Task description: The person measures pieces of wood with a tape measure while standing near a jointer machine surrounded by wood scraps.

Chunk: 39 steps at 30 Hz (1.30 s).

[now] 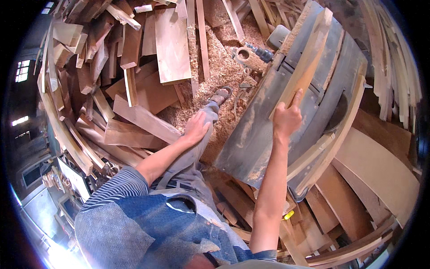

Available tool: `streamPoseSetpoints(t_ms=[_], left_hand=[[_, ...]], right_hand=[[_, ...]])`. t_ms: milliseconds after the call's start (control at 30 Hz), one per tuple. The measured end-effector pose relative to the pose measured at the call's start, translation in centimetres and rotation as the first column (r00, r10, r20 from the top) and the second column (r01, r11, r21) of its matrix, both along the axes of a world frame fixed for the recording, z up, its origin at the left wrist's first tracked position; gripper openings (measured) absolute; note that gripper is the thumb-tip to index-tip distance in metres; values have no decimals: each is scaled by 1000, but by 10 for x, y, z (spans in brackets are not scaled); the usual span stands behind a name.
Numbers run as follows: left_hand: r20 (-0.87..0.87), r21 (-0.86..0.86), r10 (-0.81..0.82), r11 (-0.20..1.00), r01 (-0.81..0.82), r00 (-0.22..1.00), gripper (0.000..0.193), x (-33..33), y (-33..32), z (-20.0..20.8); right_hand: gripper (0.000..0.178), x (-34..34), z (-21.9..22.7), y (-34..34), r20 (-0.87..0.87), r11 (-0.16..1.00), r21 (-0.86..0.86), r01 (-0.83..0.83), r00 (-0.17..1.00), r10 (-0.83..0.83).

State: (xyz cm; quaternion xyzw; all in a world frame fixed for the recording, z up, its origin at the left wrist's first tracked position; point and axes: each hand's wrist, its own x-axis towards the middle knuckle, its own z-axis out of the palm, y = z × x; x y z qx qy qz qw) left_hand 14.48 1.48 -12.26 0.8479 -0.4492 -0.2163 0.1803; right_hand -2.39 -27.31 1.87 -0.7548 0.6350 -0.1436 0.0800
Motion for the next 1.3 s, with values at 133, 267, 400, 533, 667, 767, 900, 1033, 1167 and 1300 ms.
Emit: streamPoseSetpoints(t_ms=[133,267,400,533,667,767,900,1033,1167,1300], left_hand=[[-44,141,-14,990,20,999,50,-2,-22,5],[-36,105,12,994,-8,999,51,5,-29,-4],[-22,96,-1,995,4,1000,52,10,-30,-5],[-32,93,-2,996,5,999,52,16,-35,-3],[-29,87,-3,996,6,1000,52,22,-40,1],[-42,90,-4,996,8,999,54,27,-40,5],[-141,73,14,997,-4,990,60,37,-48,12],[-326,-127,-2,991,-42,945,66,34,-80,52],[-815,-79,-22,994,-74,579,81,6,-169,141],[-910,-155,-55,964,-214,411,78,-57,-219,142]], right_hand=[[77,12,2,-30,-5,1000,15,8,1000,-8],[76,21,0,-69,-1,1000,-22,4,1000,-4],[75,29,-4,-106,-3,998,-63,-11,1000,11],[75,40,0,-135,-12,1000,-29,9,1000,-9],[76,45,-4,-173,-26,999,-43,8,1000,-10],[77,52,-3,-197,-33,999,-54,3,999,-5],[76,60,3,-230,-46,999,-48,-5,999,3],[76,34,-5,-231,-102,998,-59,-36,994,30],[76,3,22,-118,-44,996,-8,-86,995,86],[79,-13,81,34,28,991,122,-51,998,48]])
